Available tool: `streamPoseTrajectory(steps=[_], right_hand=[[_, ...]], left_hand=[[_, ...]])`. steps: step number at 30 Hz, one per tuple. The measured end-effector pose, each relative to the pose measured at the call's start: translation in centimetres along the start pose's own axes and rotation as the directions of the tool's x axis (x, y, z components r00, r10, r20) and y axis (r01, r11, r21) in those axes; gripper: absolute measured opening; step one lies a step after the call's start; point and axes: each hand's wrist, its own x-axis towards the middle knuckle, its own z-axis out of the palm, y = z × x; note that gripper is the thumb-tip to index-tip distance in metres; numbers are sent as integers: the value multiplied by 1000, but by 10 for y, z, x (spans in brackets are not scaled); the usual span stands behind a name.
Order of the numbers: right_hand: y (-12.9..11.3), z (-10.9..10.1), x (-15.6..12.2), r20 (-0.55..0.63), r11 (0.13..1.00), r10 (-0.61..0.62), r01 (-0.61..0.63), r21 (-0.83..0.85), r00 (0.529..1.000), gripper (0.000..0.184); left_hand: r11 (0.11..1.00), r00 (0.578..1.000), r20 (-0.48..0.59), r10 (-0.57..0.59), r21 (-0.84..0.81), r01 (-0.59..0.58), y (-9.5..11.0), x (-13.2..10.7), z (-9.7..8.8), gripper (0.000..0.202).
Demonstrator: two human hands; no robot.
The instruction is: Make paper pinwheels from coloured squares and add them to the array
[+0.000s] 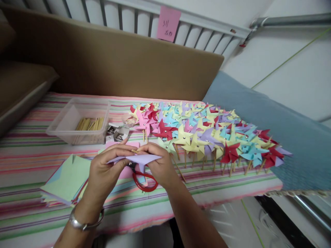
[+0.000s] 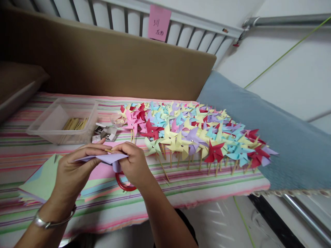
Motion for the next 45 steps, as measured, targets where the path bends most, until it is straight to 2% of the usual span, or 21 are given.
streamPoseTrajectory(steps=[6, 12, 15, 18, 20, 22, 27, 29, 32, 35, 40, 45], right_hand=[[-1, 0, 0, 5, 1000, 20, -19, -12, 1000, 20], [0, 2, 0, -6, 998, 66, -66, 2, 998, 13], [6, 1, 1, -32, 972, 188, -181, 148, 982, 13], [12, -4, 4, -82, 861, 334, -268, 432, 939, 18], [16, -8, 7, -141, 775, 380, -231, 589, 914, 14], [18, -13, 10, -208, 740, 395, -176, 649, 895, 17], [19, -16, 11, -358, 818, 369, -117, 563, 858, 26], [18, -14, 10, -307, 794, 372, -129, 594, 876, 27], [17, -12, 8, -158, 726, 385, -193, 661, 909, 21], [16, -12, 6, -58, 697, 381, -245, 674, 923, 16], [17, -14, 4, 62, 705, 393, -344, 620, 917, 16], [24, -12, 4, 91, 757, 395, -379, 532, 914, 16]], left_hand=[[999, 999, 6, -33, -17, 33, 3, 1, -1, 13], [999, 999, -3, -36, -8, 36, 2, 1, 0, 11], [999, 999, -10, -36, 28, 36, 1, 1, -1, 11], [998, 999, 26, -33, 46, 32, 0, 0, -3, 11], [998, 997, 73, -38, 52, 34, 0, -1, -3, 10], [997, 990, 127, -55, 56, 48, -1, -1, -2, 9], [992, 970, 210, -125, 37, 120, -3, -1, 4, 7], [988, 964, 214, -156, 43, 150, -4, -1, 6, 7], [984, 964, 198, -178, 42, 173, -5, -2, 6, 5], [983, 967, 173, -186, 33, 183, -4, -2, 4, 4], [981, 973, 126, -192, 50, 187, -2, -1, -2, 3], [981, 976, 109, -190, 65, 184, -4, -1, -8, 3]])
